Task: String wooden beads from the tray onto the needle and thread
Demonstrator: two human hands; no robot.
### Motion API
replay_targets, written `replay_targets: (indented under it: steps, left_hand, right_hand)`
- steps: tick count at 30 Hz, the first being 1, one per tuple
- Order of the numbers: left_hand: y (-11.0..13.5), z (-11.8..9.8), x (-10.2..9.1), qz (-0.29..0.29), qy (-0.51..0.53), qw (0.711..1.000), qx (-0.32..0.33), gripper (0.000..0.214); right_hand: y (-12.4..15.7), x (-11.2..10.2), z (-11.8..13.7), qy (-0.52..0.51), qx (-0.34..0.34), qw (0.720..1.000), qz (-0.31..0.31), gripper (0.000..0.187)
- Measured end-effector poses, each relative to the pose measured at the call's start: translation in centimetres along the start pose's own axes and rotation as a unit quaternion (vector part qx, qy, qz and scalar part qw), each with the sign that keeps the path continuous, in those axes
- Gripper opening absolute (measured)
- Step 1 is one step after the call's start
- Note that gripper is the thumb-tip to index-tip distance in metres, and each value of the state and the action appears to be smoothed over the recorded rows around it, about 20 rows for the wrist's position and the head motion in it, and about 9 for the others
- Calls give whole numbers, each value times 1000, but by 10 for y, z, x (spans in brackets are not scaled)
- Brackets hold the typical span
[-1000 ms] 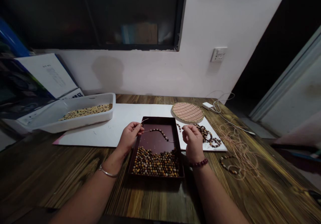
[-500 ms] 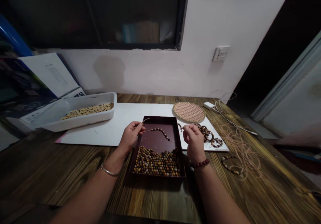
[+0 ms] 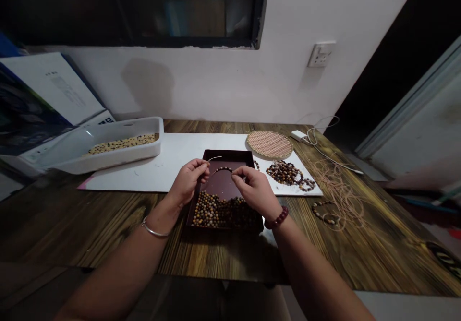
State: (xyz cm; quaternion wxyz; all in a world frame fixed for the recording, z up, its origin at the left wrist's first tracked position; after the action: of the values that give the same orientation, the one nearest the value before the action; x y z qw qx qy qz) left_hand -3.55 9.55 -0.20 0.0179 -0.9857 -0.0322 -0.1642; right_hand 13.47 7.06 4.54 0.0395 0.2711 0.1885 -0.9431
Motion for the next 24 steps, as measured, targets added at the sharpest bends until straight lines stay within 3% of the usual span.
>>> replay_targets:
  steps: [3, 5, 7, 13, 18, 24]
  left_hand:
    - [3, -1, 2, 4, 10, 1000, -13, 3]
    - [5, -1, 4, 6, 11, 1000, -21, 7]
    - [7, -2, 4, 1, 2, 1000, -24, 10]
    - [6, -6, 0, -26, -14, 1000, 8, 10]
    - [3, -8, -8, -51, -12, 998, 29, 11]
    - [10, -6, 6, -3, 57, 998, -19, 14]
  right_hand:
    - [-1, 18, 17, 115, -47, 985, 117, 15]
    - [2, 37, 20, 196, -72, 958, 195, 14]
    - [5, 54, 19, 263, -90, 932, 233, 13]
    - [10, 76, 1, 366, -88, 895, 240, 15]
    - [14, 83, -1, 369, -120, 888, 246, 19]
    - [14, 94, -1, 397, -148, 869, 255, 18]
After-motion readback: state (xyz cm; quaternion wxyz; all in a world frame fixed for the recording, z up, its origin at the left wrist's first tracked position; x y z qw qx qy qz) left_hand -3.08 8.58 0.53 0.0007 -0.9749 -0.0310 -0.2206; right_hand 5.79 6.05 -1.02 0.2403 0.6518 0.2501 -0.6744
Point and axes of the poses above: each hand's wrist, its own y-axis away from the middle knuckle, its own x-axis out of the palm, z = x × y, the point moved 9 cm from there along -y, towards the middle knuckle, and after that the axes turned 6 degrees about y, right-handed, at the moved point
